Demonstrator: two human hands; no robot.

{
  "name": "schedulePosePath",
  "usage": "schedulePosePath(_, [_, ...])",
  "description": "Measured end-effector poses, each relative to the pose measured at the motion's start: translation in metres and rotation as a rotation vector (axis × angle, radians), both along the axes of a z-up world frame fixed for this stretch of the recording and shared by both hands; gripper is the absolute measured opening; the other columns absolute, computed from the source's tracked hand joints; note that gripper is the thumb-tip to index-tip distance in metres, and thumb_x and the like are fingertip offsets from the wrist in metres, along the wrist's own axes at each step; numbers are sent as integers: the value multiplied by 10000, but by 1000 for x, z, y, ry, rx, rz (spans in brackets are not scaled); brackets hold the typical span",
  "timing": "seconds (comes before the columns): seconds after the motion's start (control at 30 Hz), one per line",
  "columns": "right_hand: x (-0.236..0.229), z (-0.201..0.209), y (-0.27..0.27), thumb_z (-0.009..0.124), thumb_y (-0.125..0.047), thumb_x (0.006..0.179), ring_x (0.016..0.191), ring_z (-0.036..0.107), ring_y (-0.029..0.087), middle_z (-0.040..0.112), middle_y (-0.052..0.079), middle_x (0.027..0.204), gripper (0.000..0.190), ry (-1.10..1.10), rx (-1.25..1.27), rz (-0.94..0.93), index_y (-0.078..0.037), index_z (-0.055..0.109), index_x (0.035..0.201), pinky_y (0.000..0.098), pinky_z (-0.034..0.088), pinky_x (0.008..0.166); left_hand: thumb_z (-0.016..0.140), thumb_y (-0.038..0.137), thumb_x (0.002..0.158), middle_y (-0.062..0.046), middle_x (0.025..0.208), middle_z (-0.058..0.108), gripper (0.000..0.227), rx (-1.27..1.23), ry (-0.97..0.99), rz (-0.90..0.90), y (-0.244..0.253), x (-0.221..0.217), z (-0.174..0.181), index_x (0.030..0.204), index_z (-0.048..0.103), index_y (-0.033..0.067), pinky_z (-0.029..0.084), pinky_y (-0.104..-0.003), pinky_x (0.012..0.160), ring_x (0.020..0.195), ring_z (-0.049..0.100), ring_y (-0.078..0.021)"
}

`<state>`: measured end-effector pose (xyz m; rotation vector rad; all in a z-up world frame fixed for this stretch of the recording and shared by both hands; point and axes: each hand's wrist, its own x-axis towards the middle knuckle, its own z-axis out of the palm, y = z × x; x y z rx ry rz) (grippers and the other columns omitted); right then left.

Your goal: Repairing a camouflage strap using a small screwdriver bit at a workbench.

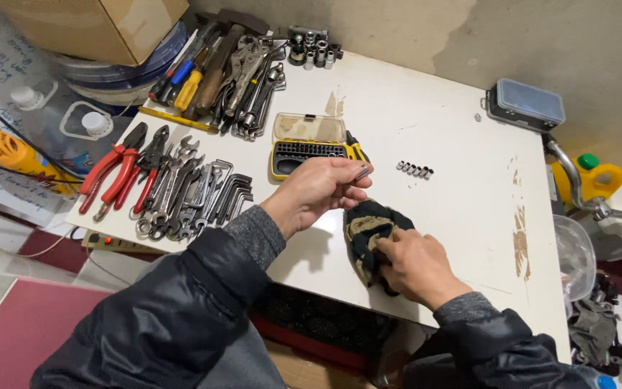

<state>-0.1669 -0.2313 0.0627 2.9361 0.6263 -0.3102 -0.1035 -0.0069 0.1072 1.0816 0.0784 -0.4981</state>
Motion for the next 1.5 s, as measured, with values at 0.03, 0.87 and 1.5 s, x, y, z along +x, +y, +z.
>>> schedulePosePath(0.03, [4, 5, -3, 792, -318, 777, 961, 704, 297, 705, 47, 978, 325, 0, -3, -1, -229, 721, 1081, 440, 577, 825, 626, 206, 993, -153, 960, 758, 383, -3, 0, -1, -2, -1, 0, 1294, 614, -32, 621, -251, 600, 728, 757, -184])
schedulePosePath(0.87, [1, 60, 35, 546, 30, 967, 742, 656, 178, 684, 131, 887, 181, -184, 1610, -472, -31, 586, 1133, 337, 591, 637, 739, 161, 868, -123, 875, 738, 244, 31, 118, -59, -32, -21, -3, 1048, 722, -2, 611, -277, 653, 743, 729, -183])
schedulePosePath(1.5, [2, 80, 35, 539, 11, 954, 1059, 680, 208, 712, 110, 1202, 280, -106, 1521, -339, -17, 653, 1208, 315, 614, 869, 693, 34, 922, -137, 885, 738, 56, -150, 253, -55, -39, -28, 6, 962, 667, 5, 614, -358, 748, 756, 725, -224])
